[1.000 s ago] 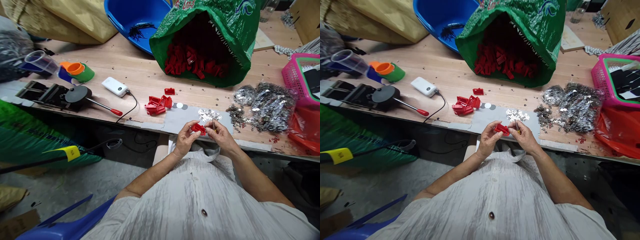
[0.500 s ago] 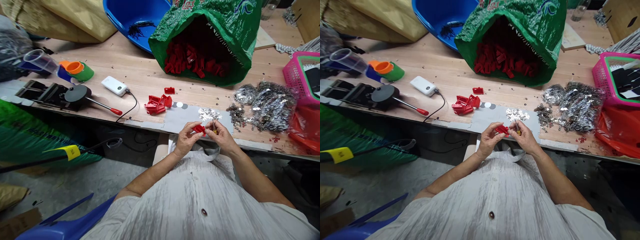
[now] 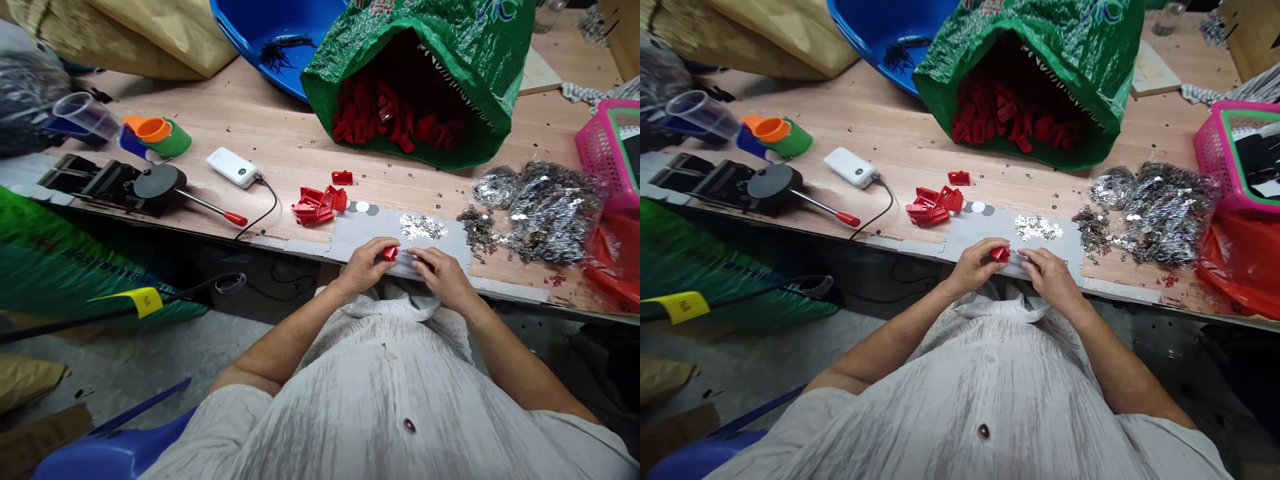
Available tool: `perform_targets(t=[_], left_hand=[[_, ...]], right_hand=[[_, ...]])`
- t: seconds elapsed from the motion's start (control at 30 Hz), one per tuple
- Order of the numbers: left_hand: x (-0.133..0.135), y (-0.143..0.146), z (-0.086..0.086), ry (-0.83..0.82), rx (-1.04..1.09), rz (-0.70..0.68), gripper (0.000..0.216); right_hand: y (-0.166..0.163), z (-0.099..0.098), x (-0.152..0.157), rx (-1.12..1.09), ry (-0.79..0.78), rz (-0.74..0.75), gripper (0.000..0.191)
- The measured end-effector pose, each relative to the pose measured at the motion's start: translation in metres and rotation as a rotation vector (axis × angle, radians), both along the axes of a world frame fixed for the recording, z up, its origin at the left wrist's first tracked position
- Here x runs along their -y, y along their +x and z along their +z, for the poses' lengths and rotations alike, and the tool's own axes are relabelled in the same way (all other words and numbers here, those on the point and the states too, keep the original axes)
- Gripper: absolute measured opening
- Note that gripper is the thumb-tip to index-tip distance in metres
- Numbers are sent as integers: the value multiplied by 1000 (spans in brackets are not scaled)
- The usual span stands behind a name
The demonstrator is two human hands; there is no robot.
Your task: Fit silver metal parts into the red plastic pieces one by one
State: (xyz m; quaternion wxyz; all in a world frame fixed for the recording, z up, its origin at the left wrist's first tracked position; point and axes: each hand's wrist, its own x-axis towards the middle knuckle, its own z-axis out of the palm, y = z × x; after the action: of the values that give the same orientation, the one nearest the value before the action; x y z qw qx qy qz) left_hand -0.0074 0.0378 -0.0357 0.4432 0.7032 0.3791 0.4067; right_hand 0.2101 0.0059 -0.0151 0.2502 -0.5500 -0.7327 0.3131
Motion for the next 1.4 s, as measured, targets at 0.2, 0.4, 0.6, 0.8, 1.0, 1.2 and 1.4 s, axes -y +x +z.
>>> perform_targets(t=[0.2, 0.4, 0.6, 0.8, 1.0, 1.2, 1.4], left_hand=[[-13, -3, -2, -13, -21, -84, 35], [-16, -5, -3, -69, -42, -98, 34], [-16, -6, -1, -97, -59, -112, 33], [-17, -6, 1, -122, -58, -122, 33], [-17, -3, -1, -108, -72, -103, 30], [-14, -4, 0, -136, -41, -101, 30], [1, -5, 2, -245, 122, 7, 34]], right_hand=[[-4, 1, 0, 97, 23, 48, 23], [-5, 3, -3, 122, 34, 94, 20], [-6, -3, -2, 167, 67, 84, 19], [-8, -4, 1, 214, 81, 71, 18], [-28, -1, 7, 323, 138, 24, 19], [-20, -4, 1, 259, 75, 52, 17], [-4, 2, 9, 22, 19, 12, 20]])
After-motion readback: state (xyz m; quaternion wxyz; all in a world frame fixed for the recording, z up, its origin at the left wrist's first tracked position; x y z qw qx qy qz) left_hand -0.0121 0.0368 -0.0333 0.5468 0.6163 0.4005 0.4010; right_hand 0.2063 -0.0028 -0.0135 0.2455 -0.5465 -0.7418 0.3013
